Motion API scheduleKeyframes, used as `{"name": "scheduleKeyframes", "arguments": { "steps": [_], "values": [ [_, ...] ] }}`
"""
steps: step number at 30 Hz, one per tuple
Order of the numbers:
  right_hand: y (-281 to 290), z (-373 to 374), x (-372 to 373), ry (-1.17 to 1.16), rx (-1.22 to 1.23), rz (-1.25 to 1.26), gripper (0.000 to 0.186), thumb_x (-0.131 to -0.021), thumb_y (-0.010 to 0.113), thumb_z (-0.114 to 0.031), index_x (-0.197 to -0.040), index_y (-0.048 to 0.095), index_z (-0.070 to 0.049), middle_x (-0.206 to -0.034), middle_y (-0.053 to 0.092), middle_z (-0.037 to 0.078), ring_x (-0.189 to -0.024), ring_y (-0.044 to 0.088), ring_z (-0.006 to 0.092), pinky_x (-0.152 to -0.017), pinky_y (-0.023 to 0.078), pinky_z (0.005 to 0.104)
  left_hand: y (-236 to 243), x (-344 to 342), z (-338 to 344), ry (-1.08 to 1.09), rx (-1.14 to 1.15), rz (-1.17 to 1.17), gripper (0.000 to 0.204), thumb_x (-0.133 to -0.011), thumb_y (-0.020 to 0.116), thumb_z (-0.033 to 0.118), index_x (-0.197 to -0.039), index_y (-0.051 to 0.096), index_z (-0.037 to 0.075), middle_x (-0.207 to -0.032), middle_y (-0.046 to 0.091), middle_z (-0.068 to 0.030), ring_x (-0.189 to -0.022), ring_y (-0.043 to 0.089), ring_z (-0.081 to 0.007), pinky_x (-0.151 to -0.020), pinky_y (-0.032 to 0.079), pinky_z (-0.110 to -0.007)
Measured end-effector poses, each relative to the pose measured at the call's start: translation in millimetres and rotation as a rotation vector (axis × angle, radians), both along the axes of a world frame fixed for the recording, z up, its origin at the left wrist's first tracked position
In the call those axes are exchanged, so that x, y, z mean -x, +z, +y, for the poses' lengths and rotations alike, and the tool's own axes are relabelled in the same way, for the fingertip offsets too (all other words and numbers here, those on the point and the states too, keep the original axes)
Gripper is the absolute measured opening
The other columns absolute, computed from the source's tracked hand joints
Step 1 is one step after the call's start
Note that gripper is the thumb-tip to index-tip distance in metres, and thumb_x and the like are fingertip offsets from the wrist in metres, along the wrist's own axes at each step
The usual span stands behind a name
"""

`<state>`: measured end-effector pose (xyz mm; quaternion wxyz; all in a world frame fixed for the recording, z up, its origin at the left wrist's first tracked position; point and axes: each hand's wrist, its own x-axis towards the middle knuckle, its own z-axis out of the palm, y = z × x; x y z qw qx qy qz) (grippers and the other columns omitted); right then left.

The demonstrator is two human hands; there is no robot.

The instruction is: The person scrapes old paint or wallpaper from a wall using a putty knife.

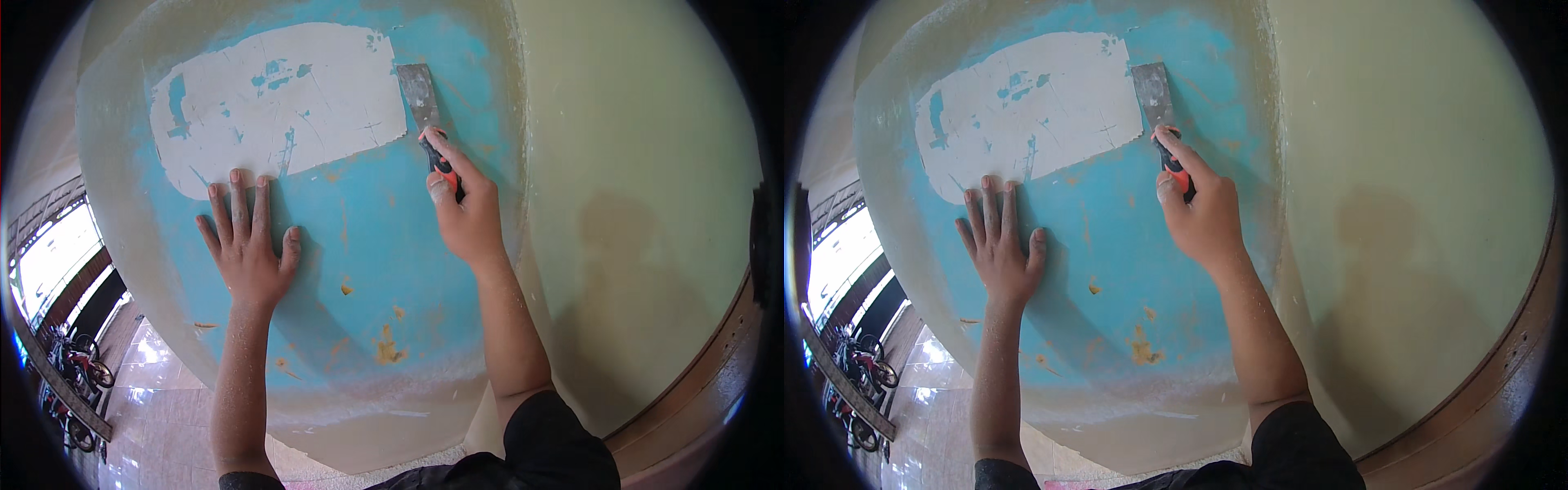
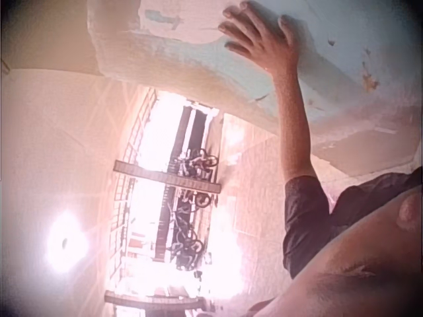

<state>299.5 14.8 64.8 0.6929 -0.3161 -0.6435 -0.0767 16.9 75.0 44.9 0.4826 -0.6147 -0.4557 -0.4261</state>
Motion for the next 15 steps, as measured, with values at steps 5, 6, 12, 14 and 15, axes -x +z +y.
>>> {"name": "scheduleKeyframes", "arguments": {
  "steps": [5,6,12,14,15],
  "values": [
    [17.1,4.9,0.4,-0.036,-0.067,-0.017,0.047,-0.092,0.057,-0.008,-0.139,0.058,-0.01,-0.106,0.073,0.013,-0.077,0.068,0.0207,-0.077,0.054,0.0317,-0.9,-1.5,0.0,-0.002,0.002,-0.001,0.073,-0.092,0.049,0.046,-0.158,0.034,0.019,-0.168,0.021,-0.0098,-0.156,0.009,-0.0358,-0.121,0.003,-0.064],
    [20.7,5.8,1.0,-0.022,-0.04,-0.006,0.047,-0.092,0.057,-0.009,-0.139,0.059,-0.01,-0.111,0.073,0.014,-0.08,0.069,0.0216,-0.079,0.054,0.0317,-0.8,-1.1,-0.2,-0.003,0.005,-0.003,0.073,-0.092,0.049,0.046,-0.158,0.034,0.019,-0.168,0.021,-0.0097,-0.156,0.01,-0.0357,-0.121,0.003,-0.064],
    [50.4,10.2,-0.4,-0.036,-0.078,-0.02,0.044,-0.093,0.058,-0.013,-0.137,0.06,-0.009,-0.13,0.067,0.015,-0.099,0.071,0.0259,-0.091,0.053,0.0339,0.1,-1.6,-2.8,0.005,0.006,-0.001,0.072,-0.093,0.048,0.047,-0.158,0.034,0.02,-0.168,0.02,-0.0089,-0.156,0.009,-0.0349,-0.122,0.003,-0.063],
    [58.5,13.3,-1.9,-0.058,-0.114,-0.03,0.044,-0.093,0.057,-0.013,-0.137,0.06,-0.009,-0.131,0.067,0.014,-0.1,0.07,0.0263,-0.091,0.053,0.0344,-0.5,-2.4,-1.7,0.012,0.01,-0.001,0.072,-0.093,0.047,0.047,-0.158,0.034,0.02,-0.168,0.02,-0.0088,-0.156,0.009,-0.0347,-0.122,0.003,-0.062],
    [60.0,13.5,-3.1,-0.079,-0.15,-0.042,0.044,-0.093,0.057,-0.014,-0.137,0.06,-0.009,-0.131,0.066,0.014,-0.102,0.07,0.0267,-0.092,0.053,0.0349,-0.9,-3.3,-1.1,0.02,0.013,-0.002,0.071,-0.094,0.046,0.048,-0.158,0.033,0.02,-0.168,0.02,-0.0086,-0.156,0.009,-0.0345,-0.122,0.003,-0.062]
  ]
}}
